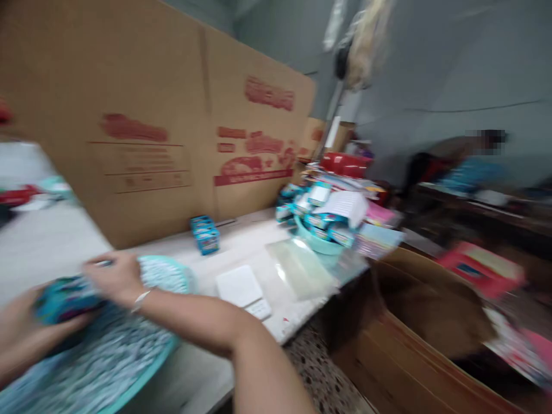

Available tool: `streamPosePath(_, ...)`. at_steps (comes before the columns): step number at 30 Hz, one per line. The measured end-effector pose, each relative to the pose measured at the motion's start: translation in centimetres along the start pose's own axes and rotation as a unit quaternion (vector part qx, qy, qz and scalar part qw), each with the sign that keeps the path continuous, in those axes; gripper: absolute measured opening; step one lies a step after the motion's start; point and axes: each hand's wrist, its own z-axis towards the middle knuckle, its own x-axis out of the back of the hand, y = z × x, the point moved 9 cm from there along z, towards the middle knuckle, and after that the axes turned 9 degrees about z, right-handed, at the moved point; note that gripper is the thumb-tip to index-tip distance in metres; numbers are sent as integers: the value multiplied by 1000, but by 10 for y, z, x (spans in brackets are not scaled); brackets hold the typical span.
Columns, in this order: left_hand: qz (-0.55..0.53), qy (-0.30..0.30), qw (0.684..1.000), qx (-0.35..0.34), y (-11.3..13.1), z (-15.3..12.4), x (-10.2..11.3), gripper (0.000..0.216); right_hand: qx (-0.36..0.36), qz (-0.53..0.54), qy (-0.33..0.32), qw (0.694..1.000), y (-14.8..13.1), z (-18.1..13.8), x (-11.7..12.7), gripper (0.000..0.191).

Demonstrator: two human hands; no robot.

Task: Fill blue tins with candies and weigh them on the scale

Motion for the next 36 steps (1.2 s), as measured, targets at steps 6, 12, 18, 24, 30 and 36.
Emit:
streamPosePath(6,2,89,996,22,-18,-36,43,63,-29,139,-22,990,-9,4,-20,27)
streamPosePath(12,5,75,997,25,-20,-44,48,64,-73,186,-13,980,-4,-10,-32,18)
streamPosePath(18,43,49,998,9,-20,-42,56,61,-65,158,-46,984,-1,-10,-45,21)
streamPosePath(24,64,46,997,3,-20,-34,60,58,-9,78,-75,994,-6,-7,-43,21)
streamPosePath(30,53,38,998,-11,-15,-32,55,59,13,52,-98,994,-18,-13,-46,25)
streamPosePath(36,34,30,999,11,-18,-32,47,63,105,-68,-121,985,-30,-24,-48,24)
